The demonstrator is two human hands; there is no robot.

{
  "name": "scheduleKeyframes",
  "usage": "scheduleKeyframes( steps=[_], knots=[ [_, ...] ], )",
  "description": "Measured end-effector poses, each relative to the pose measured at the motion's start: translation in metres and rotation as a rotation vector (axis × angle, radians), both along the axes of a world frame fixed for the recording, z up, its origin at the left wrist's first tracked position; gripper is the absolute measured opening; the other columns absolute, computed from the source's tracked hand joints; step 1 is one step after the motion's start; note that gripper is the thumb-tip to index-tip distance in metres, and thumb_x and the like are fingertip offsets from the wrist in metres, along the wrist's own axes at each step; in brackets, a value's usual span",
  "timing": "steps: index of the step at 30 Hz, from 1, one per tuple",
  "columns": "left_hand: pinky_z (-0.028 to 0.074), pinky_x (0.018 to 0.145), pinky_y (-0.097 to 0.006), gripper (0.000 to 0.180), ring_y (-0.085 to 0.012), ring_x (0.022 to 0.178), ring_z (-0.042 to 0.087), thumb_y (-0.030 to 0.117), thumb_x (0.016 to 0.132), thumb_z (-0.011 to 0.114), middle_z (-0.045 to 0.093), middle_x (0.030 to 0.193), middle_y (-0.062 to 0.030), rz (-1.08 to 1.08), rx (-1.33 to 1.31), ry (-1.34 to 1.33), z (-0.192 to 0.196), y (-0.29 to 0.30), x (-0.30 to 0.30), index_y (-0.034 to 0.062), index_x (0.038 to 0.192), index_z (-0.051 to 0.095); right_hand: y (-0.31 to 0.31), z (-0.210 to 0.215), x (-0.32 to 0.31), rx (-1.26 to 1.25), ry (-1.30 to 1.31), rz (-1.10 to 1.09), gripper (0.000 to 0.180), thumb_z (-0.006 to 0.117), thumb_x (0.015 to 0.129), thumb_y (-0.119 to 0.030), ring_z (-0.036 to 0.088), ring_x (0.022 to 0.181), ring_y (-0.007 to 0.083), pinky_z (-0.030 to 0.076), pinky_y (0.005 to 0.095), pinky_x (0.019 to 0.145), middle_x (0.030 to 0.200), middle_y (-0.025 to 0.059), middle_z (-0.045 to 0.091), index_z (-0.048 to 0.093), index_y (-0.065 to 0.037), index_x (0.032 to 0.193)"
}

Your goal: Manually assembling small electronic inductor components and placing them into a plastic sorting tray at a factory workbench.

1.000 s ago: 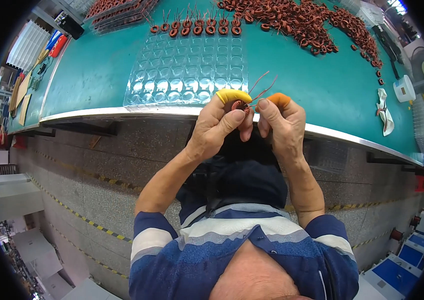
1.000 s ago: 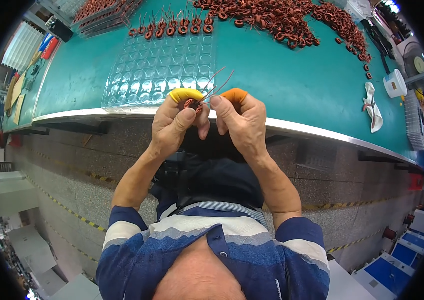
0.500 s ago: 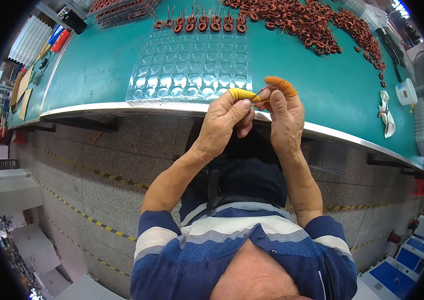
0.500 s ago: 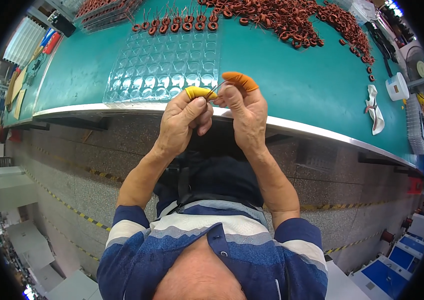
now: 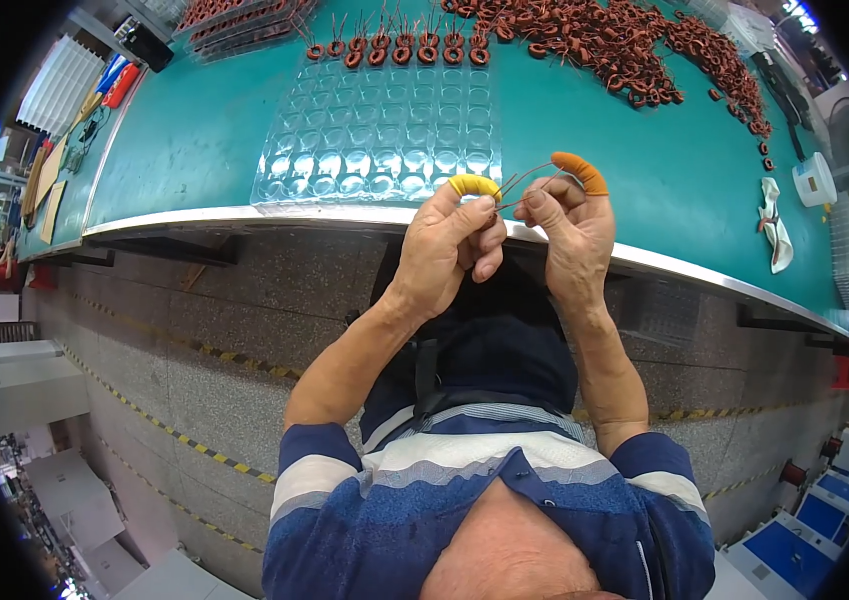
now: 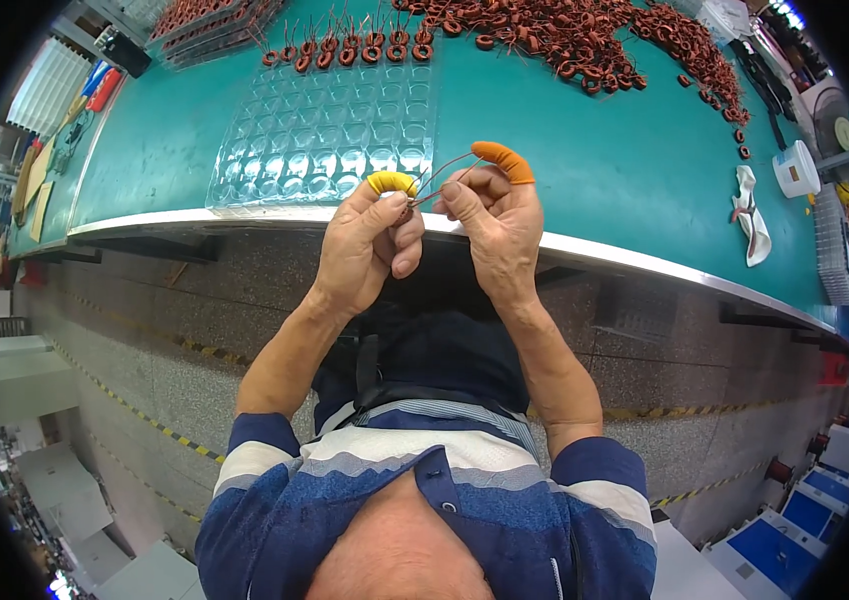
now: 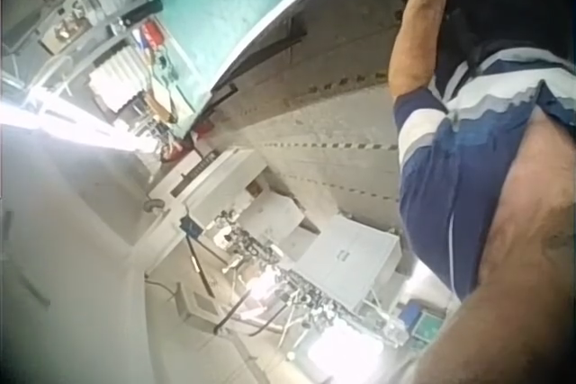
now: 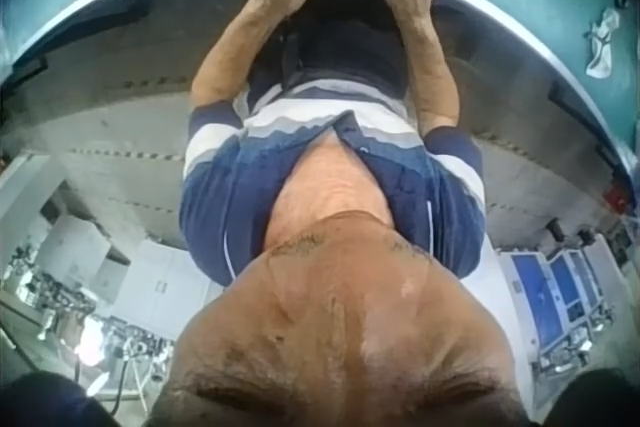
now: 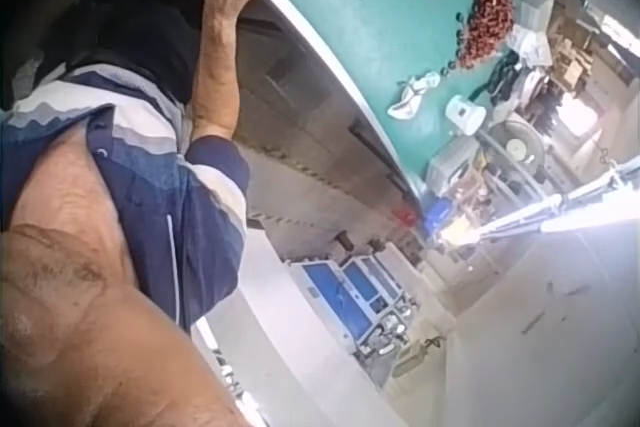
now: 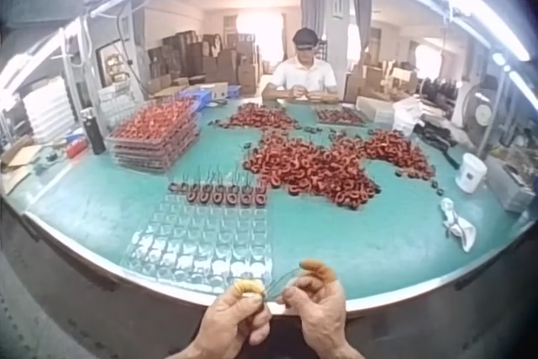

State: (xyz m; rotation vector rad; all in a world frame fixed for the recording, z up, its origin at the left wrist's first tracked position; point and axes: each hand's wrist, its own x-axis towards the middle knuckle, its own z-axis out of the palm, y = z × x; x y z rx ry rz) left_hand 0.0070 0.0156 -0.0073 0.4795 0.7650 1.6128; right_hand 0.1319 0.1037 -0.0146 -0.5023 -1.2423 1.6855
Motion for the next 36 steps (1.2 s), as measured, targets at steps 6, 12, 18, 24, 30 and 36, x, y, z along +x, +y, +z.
scheduleKeyframes(
  steps=[6, 12, 18, 24, 30, 36],
  knots=[
    [0.035, 0.041, -0.025, 0.014, -0.0131, 0.046, 0.045, 0.019, 0.097, 0.050, 0.047, 0.068, -0.0040, -0.056, -0.023, -0.099, 0.002, -0.002, 0.001, 0.0067, 0.101, 0.053, -0.001, -0.011, 0.002, 0.222, -0.018, -0.108, 0.041, 0.069, 0.085, -0.001, 0.061, 0.082, 0.0116, 0.052, 0.0236, 0.075, 0.091, 0.0070, 0.061, 0.049, 0.000, 0.121],
    [0.033, 0.040, -0.024, 0.013, -0.0129, 0.044, 0.045, 0.019, 0.098, 0.048, 0.046, 0.066, -0.0041, -0.080, -0.013, -0.134, 0.008, -0.002, 0.002, 0.0062, 0.100, 0.051, 0.005, -0.009, 0.001, 0.287, -0.038, -0.135, 0.041, 0.072, 0.082, -0.002, 0.061, 0.082, 0.0109, 0.052, 0.0238, 0.076, 0.090, 0.0060, 0.062, 0.053, 0.000, 0.118],
    [0.033, 0.040, -0.024, 0.014, -0.0130, 0.044, 0.045, 0.019, 0.098, 0.047, 0.046, 0.067, -0.0044, -0.086, -0.014, -0.129, 0.010, -0.003, 0.003, 0.0058, 0.101, 0.051, 0.011, -0.015, 0.004, 0.401, -0.026, -0.164, 0.043, 0.075, 0.079, -0.001, 0.061, 0.080, 0.0115, 0.052, 0.0235, 0.075, 0.091, 0.0064, 0.061, 0.055, 0.001, 0.116],
    [0.034, 0.039, -0.024, 0.014, -0.0131, 0.044, 0.045, 0.019, 0.098, 0.047, 0.046, 0.067, -0.0048, -0.070, -0.011, -0.159, 0.010, -0.006, 0.008, 0.0053, 0.100, 0.051, 0.010, -0.017, 0.007, 0.614, -0.073, -0.241, 0.046, 0.074, 0.078, 0.001, 0.061, 0.080, 0.0132, 0.052, 0.0245, 0.073, 0.090, 0.0073, 0.059, 0.054, 0.002, 0.120],
    [0.035, 0.039, -0.024, 0.013, -0.0130, 0.045, 0.046, 0.018, 0.097, 0.048, 0.046, 0.068, -0.0049, -0.078, 0.039, -0.125, 0.012, -0.006, 0.012, 0.0057, 0.100, 0.051, 0.011, -0.013, 0.007, 0.603, -0.063, -0.230, 0.049, 0.075, 0.077, 0.001, 0.061, 0.081, 0.0137, 0.052, 0.0251, 0.074, 0.090, 0.0074, 0.059, 0.053, 0.001, 0.121],
    [0.035, 0.040, -0.024, 0.012, -0.0132, 0.046, 0.046, 0.018, 0.097, 0.049, 0.046, 0.069, -0.0052, -0.062, 0.025, -0.135, 0.006, -0.005, 0.010, 0.0062, 0.100, 0.051, 0.009, -0.013, 0.011, 0.567, -0.089, -0.221, 0.051, 0.075, 0.077, 0.001, 0.061, 0.083, 0.0133, 0.052, 0.0251, 0.075, 0.092, 0.0074, 0.060, 0.052, 0.001, 0.123]
  ],
)
